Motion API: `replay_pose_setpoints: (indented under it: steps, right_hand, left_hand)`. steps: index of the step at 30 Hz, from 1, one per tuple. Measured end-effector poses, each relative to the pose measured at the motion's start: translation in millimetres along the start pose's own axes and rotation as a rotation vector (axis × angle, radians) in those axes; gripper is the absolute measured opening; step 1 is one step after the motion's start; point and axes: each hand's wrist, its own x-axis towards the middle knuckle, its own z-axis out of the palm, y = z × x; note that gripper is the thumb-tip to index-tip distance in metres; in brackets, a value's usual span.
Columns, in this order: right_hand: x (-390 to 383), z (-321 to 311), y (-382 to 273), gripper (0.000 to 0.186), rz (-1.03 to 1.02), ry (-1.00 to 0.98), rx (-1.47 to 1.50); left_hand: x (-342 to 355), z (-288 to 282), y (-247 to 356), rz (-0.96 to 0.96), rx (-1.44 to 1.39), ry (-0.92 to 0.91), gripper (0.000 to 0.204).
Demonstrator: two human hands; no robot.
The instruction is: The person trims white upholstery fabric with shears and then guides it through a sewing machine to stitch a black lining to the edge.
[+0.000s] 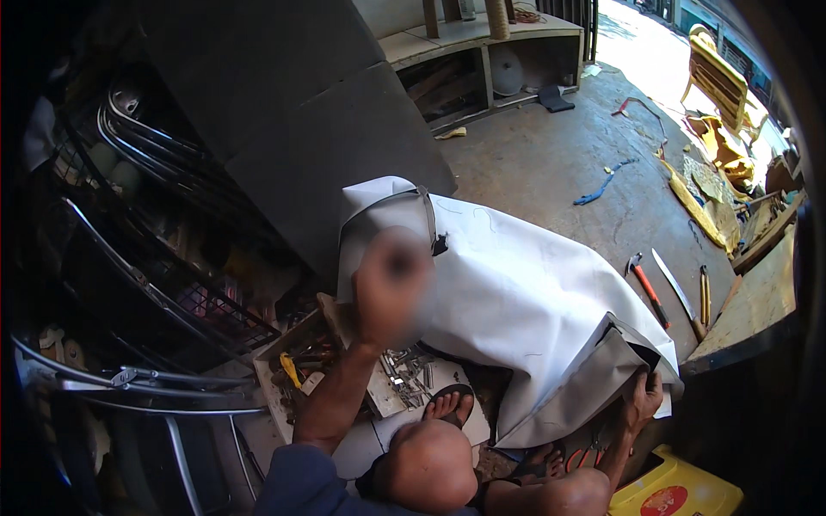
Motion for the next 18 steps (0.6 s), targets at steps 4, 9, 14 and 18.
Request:
replay_pose_setpoints:
  steps: [4, 9, 14, 18]
  right_hand:
    - [-35, -3, 28, 0.020, 0.119, -0.134, 0.083]
    - [-58, -21, 26, 0.019, 0.327, -0.196, 0.090]
    - [-55, -29, 8, 0.022, 0.011, -0.219, -0.034]
    - [-54, -6, -21, 0.026, -0.138, -0.343, -0.145]
  left_hand:
    - [-82, 71, -48, -0.005, 0.211, -0.103, 0.014]
    - [-111, 81, -57, -0.088, 0.158, -0.179, 0.012]
    - [-110, 94, -43, -0.013, 0.219, -0.295, 0.011]
    - [-100, 125, -18, 0.306, 0.104, -0.739, 0.040]
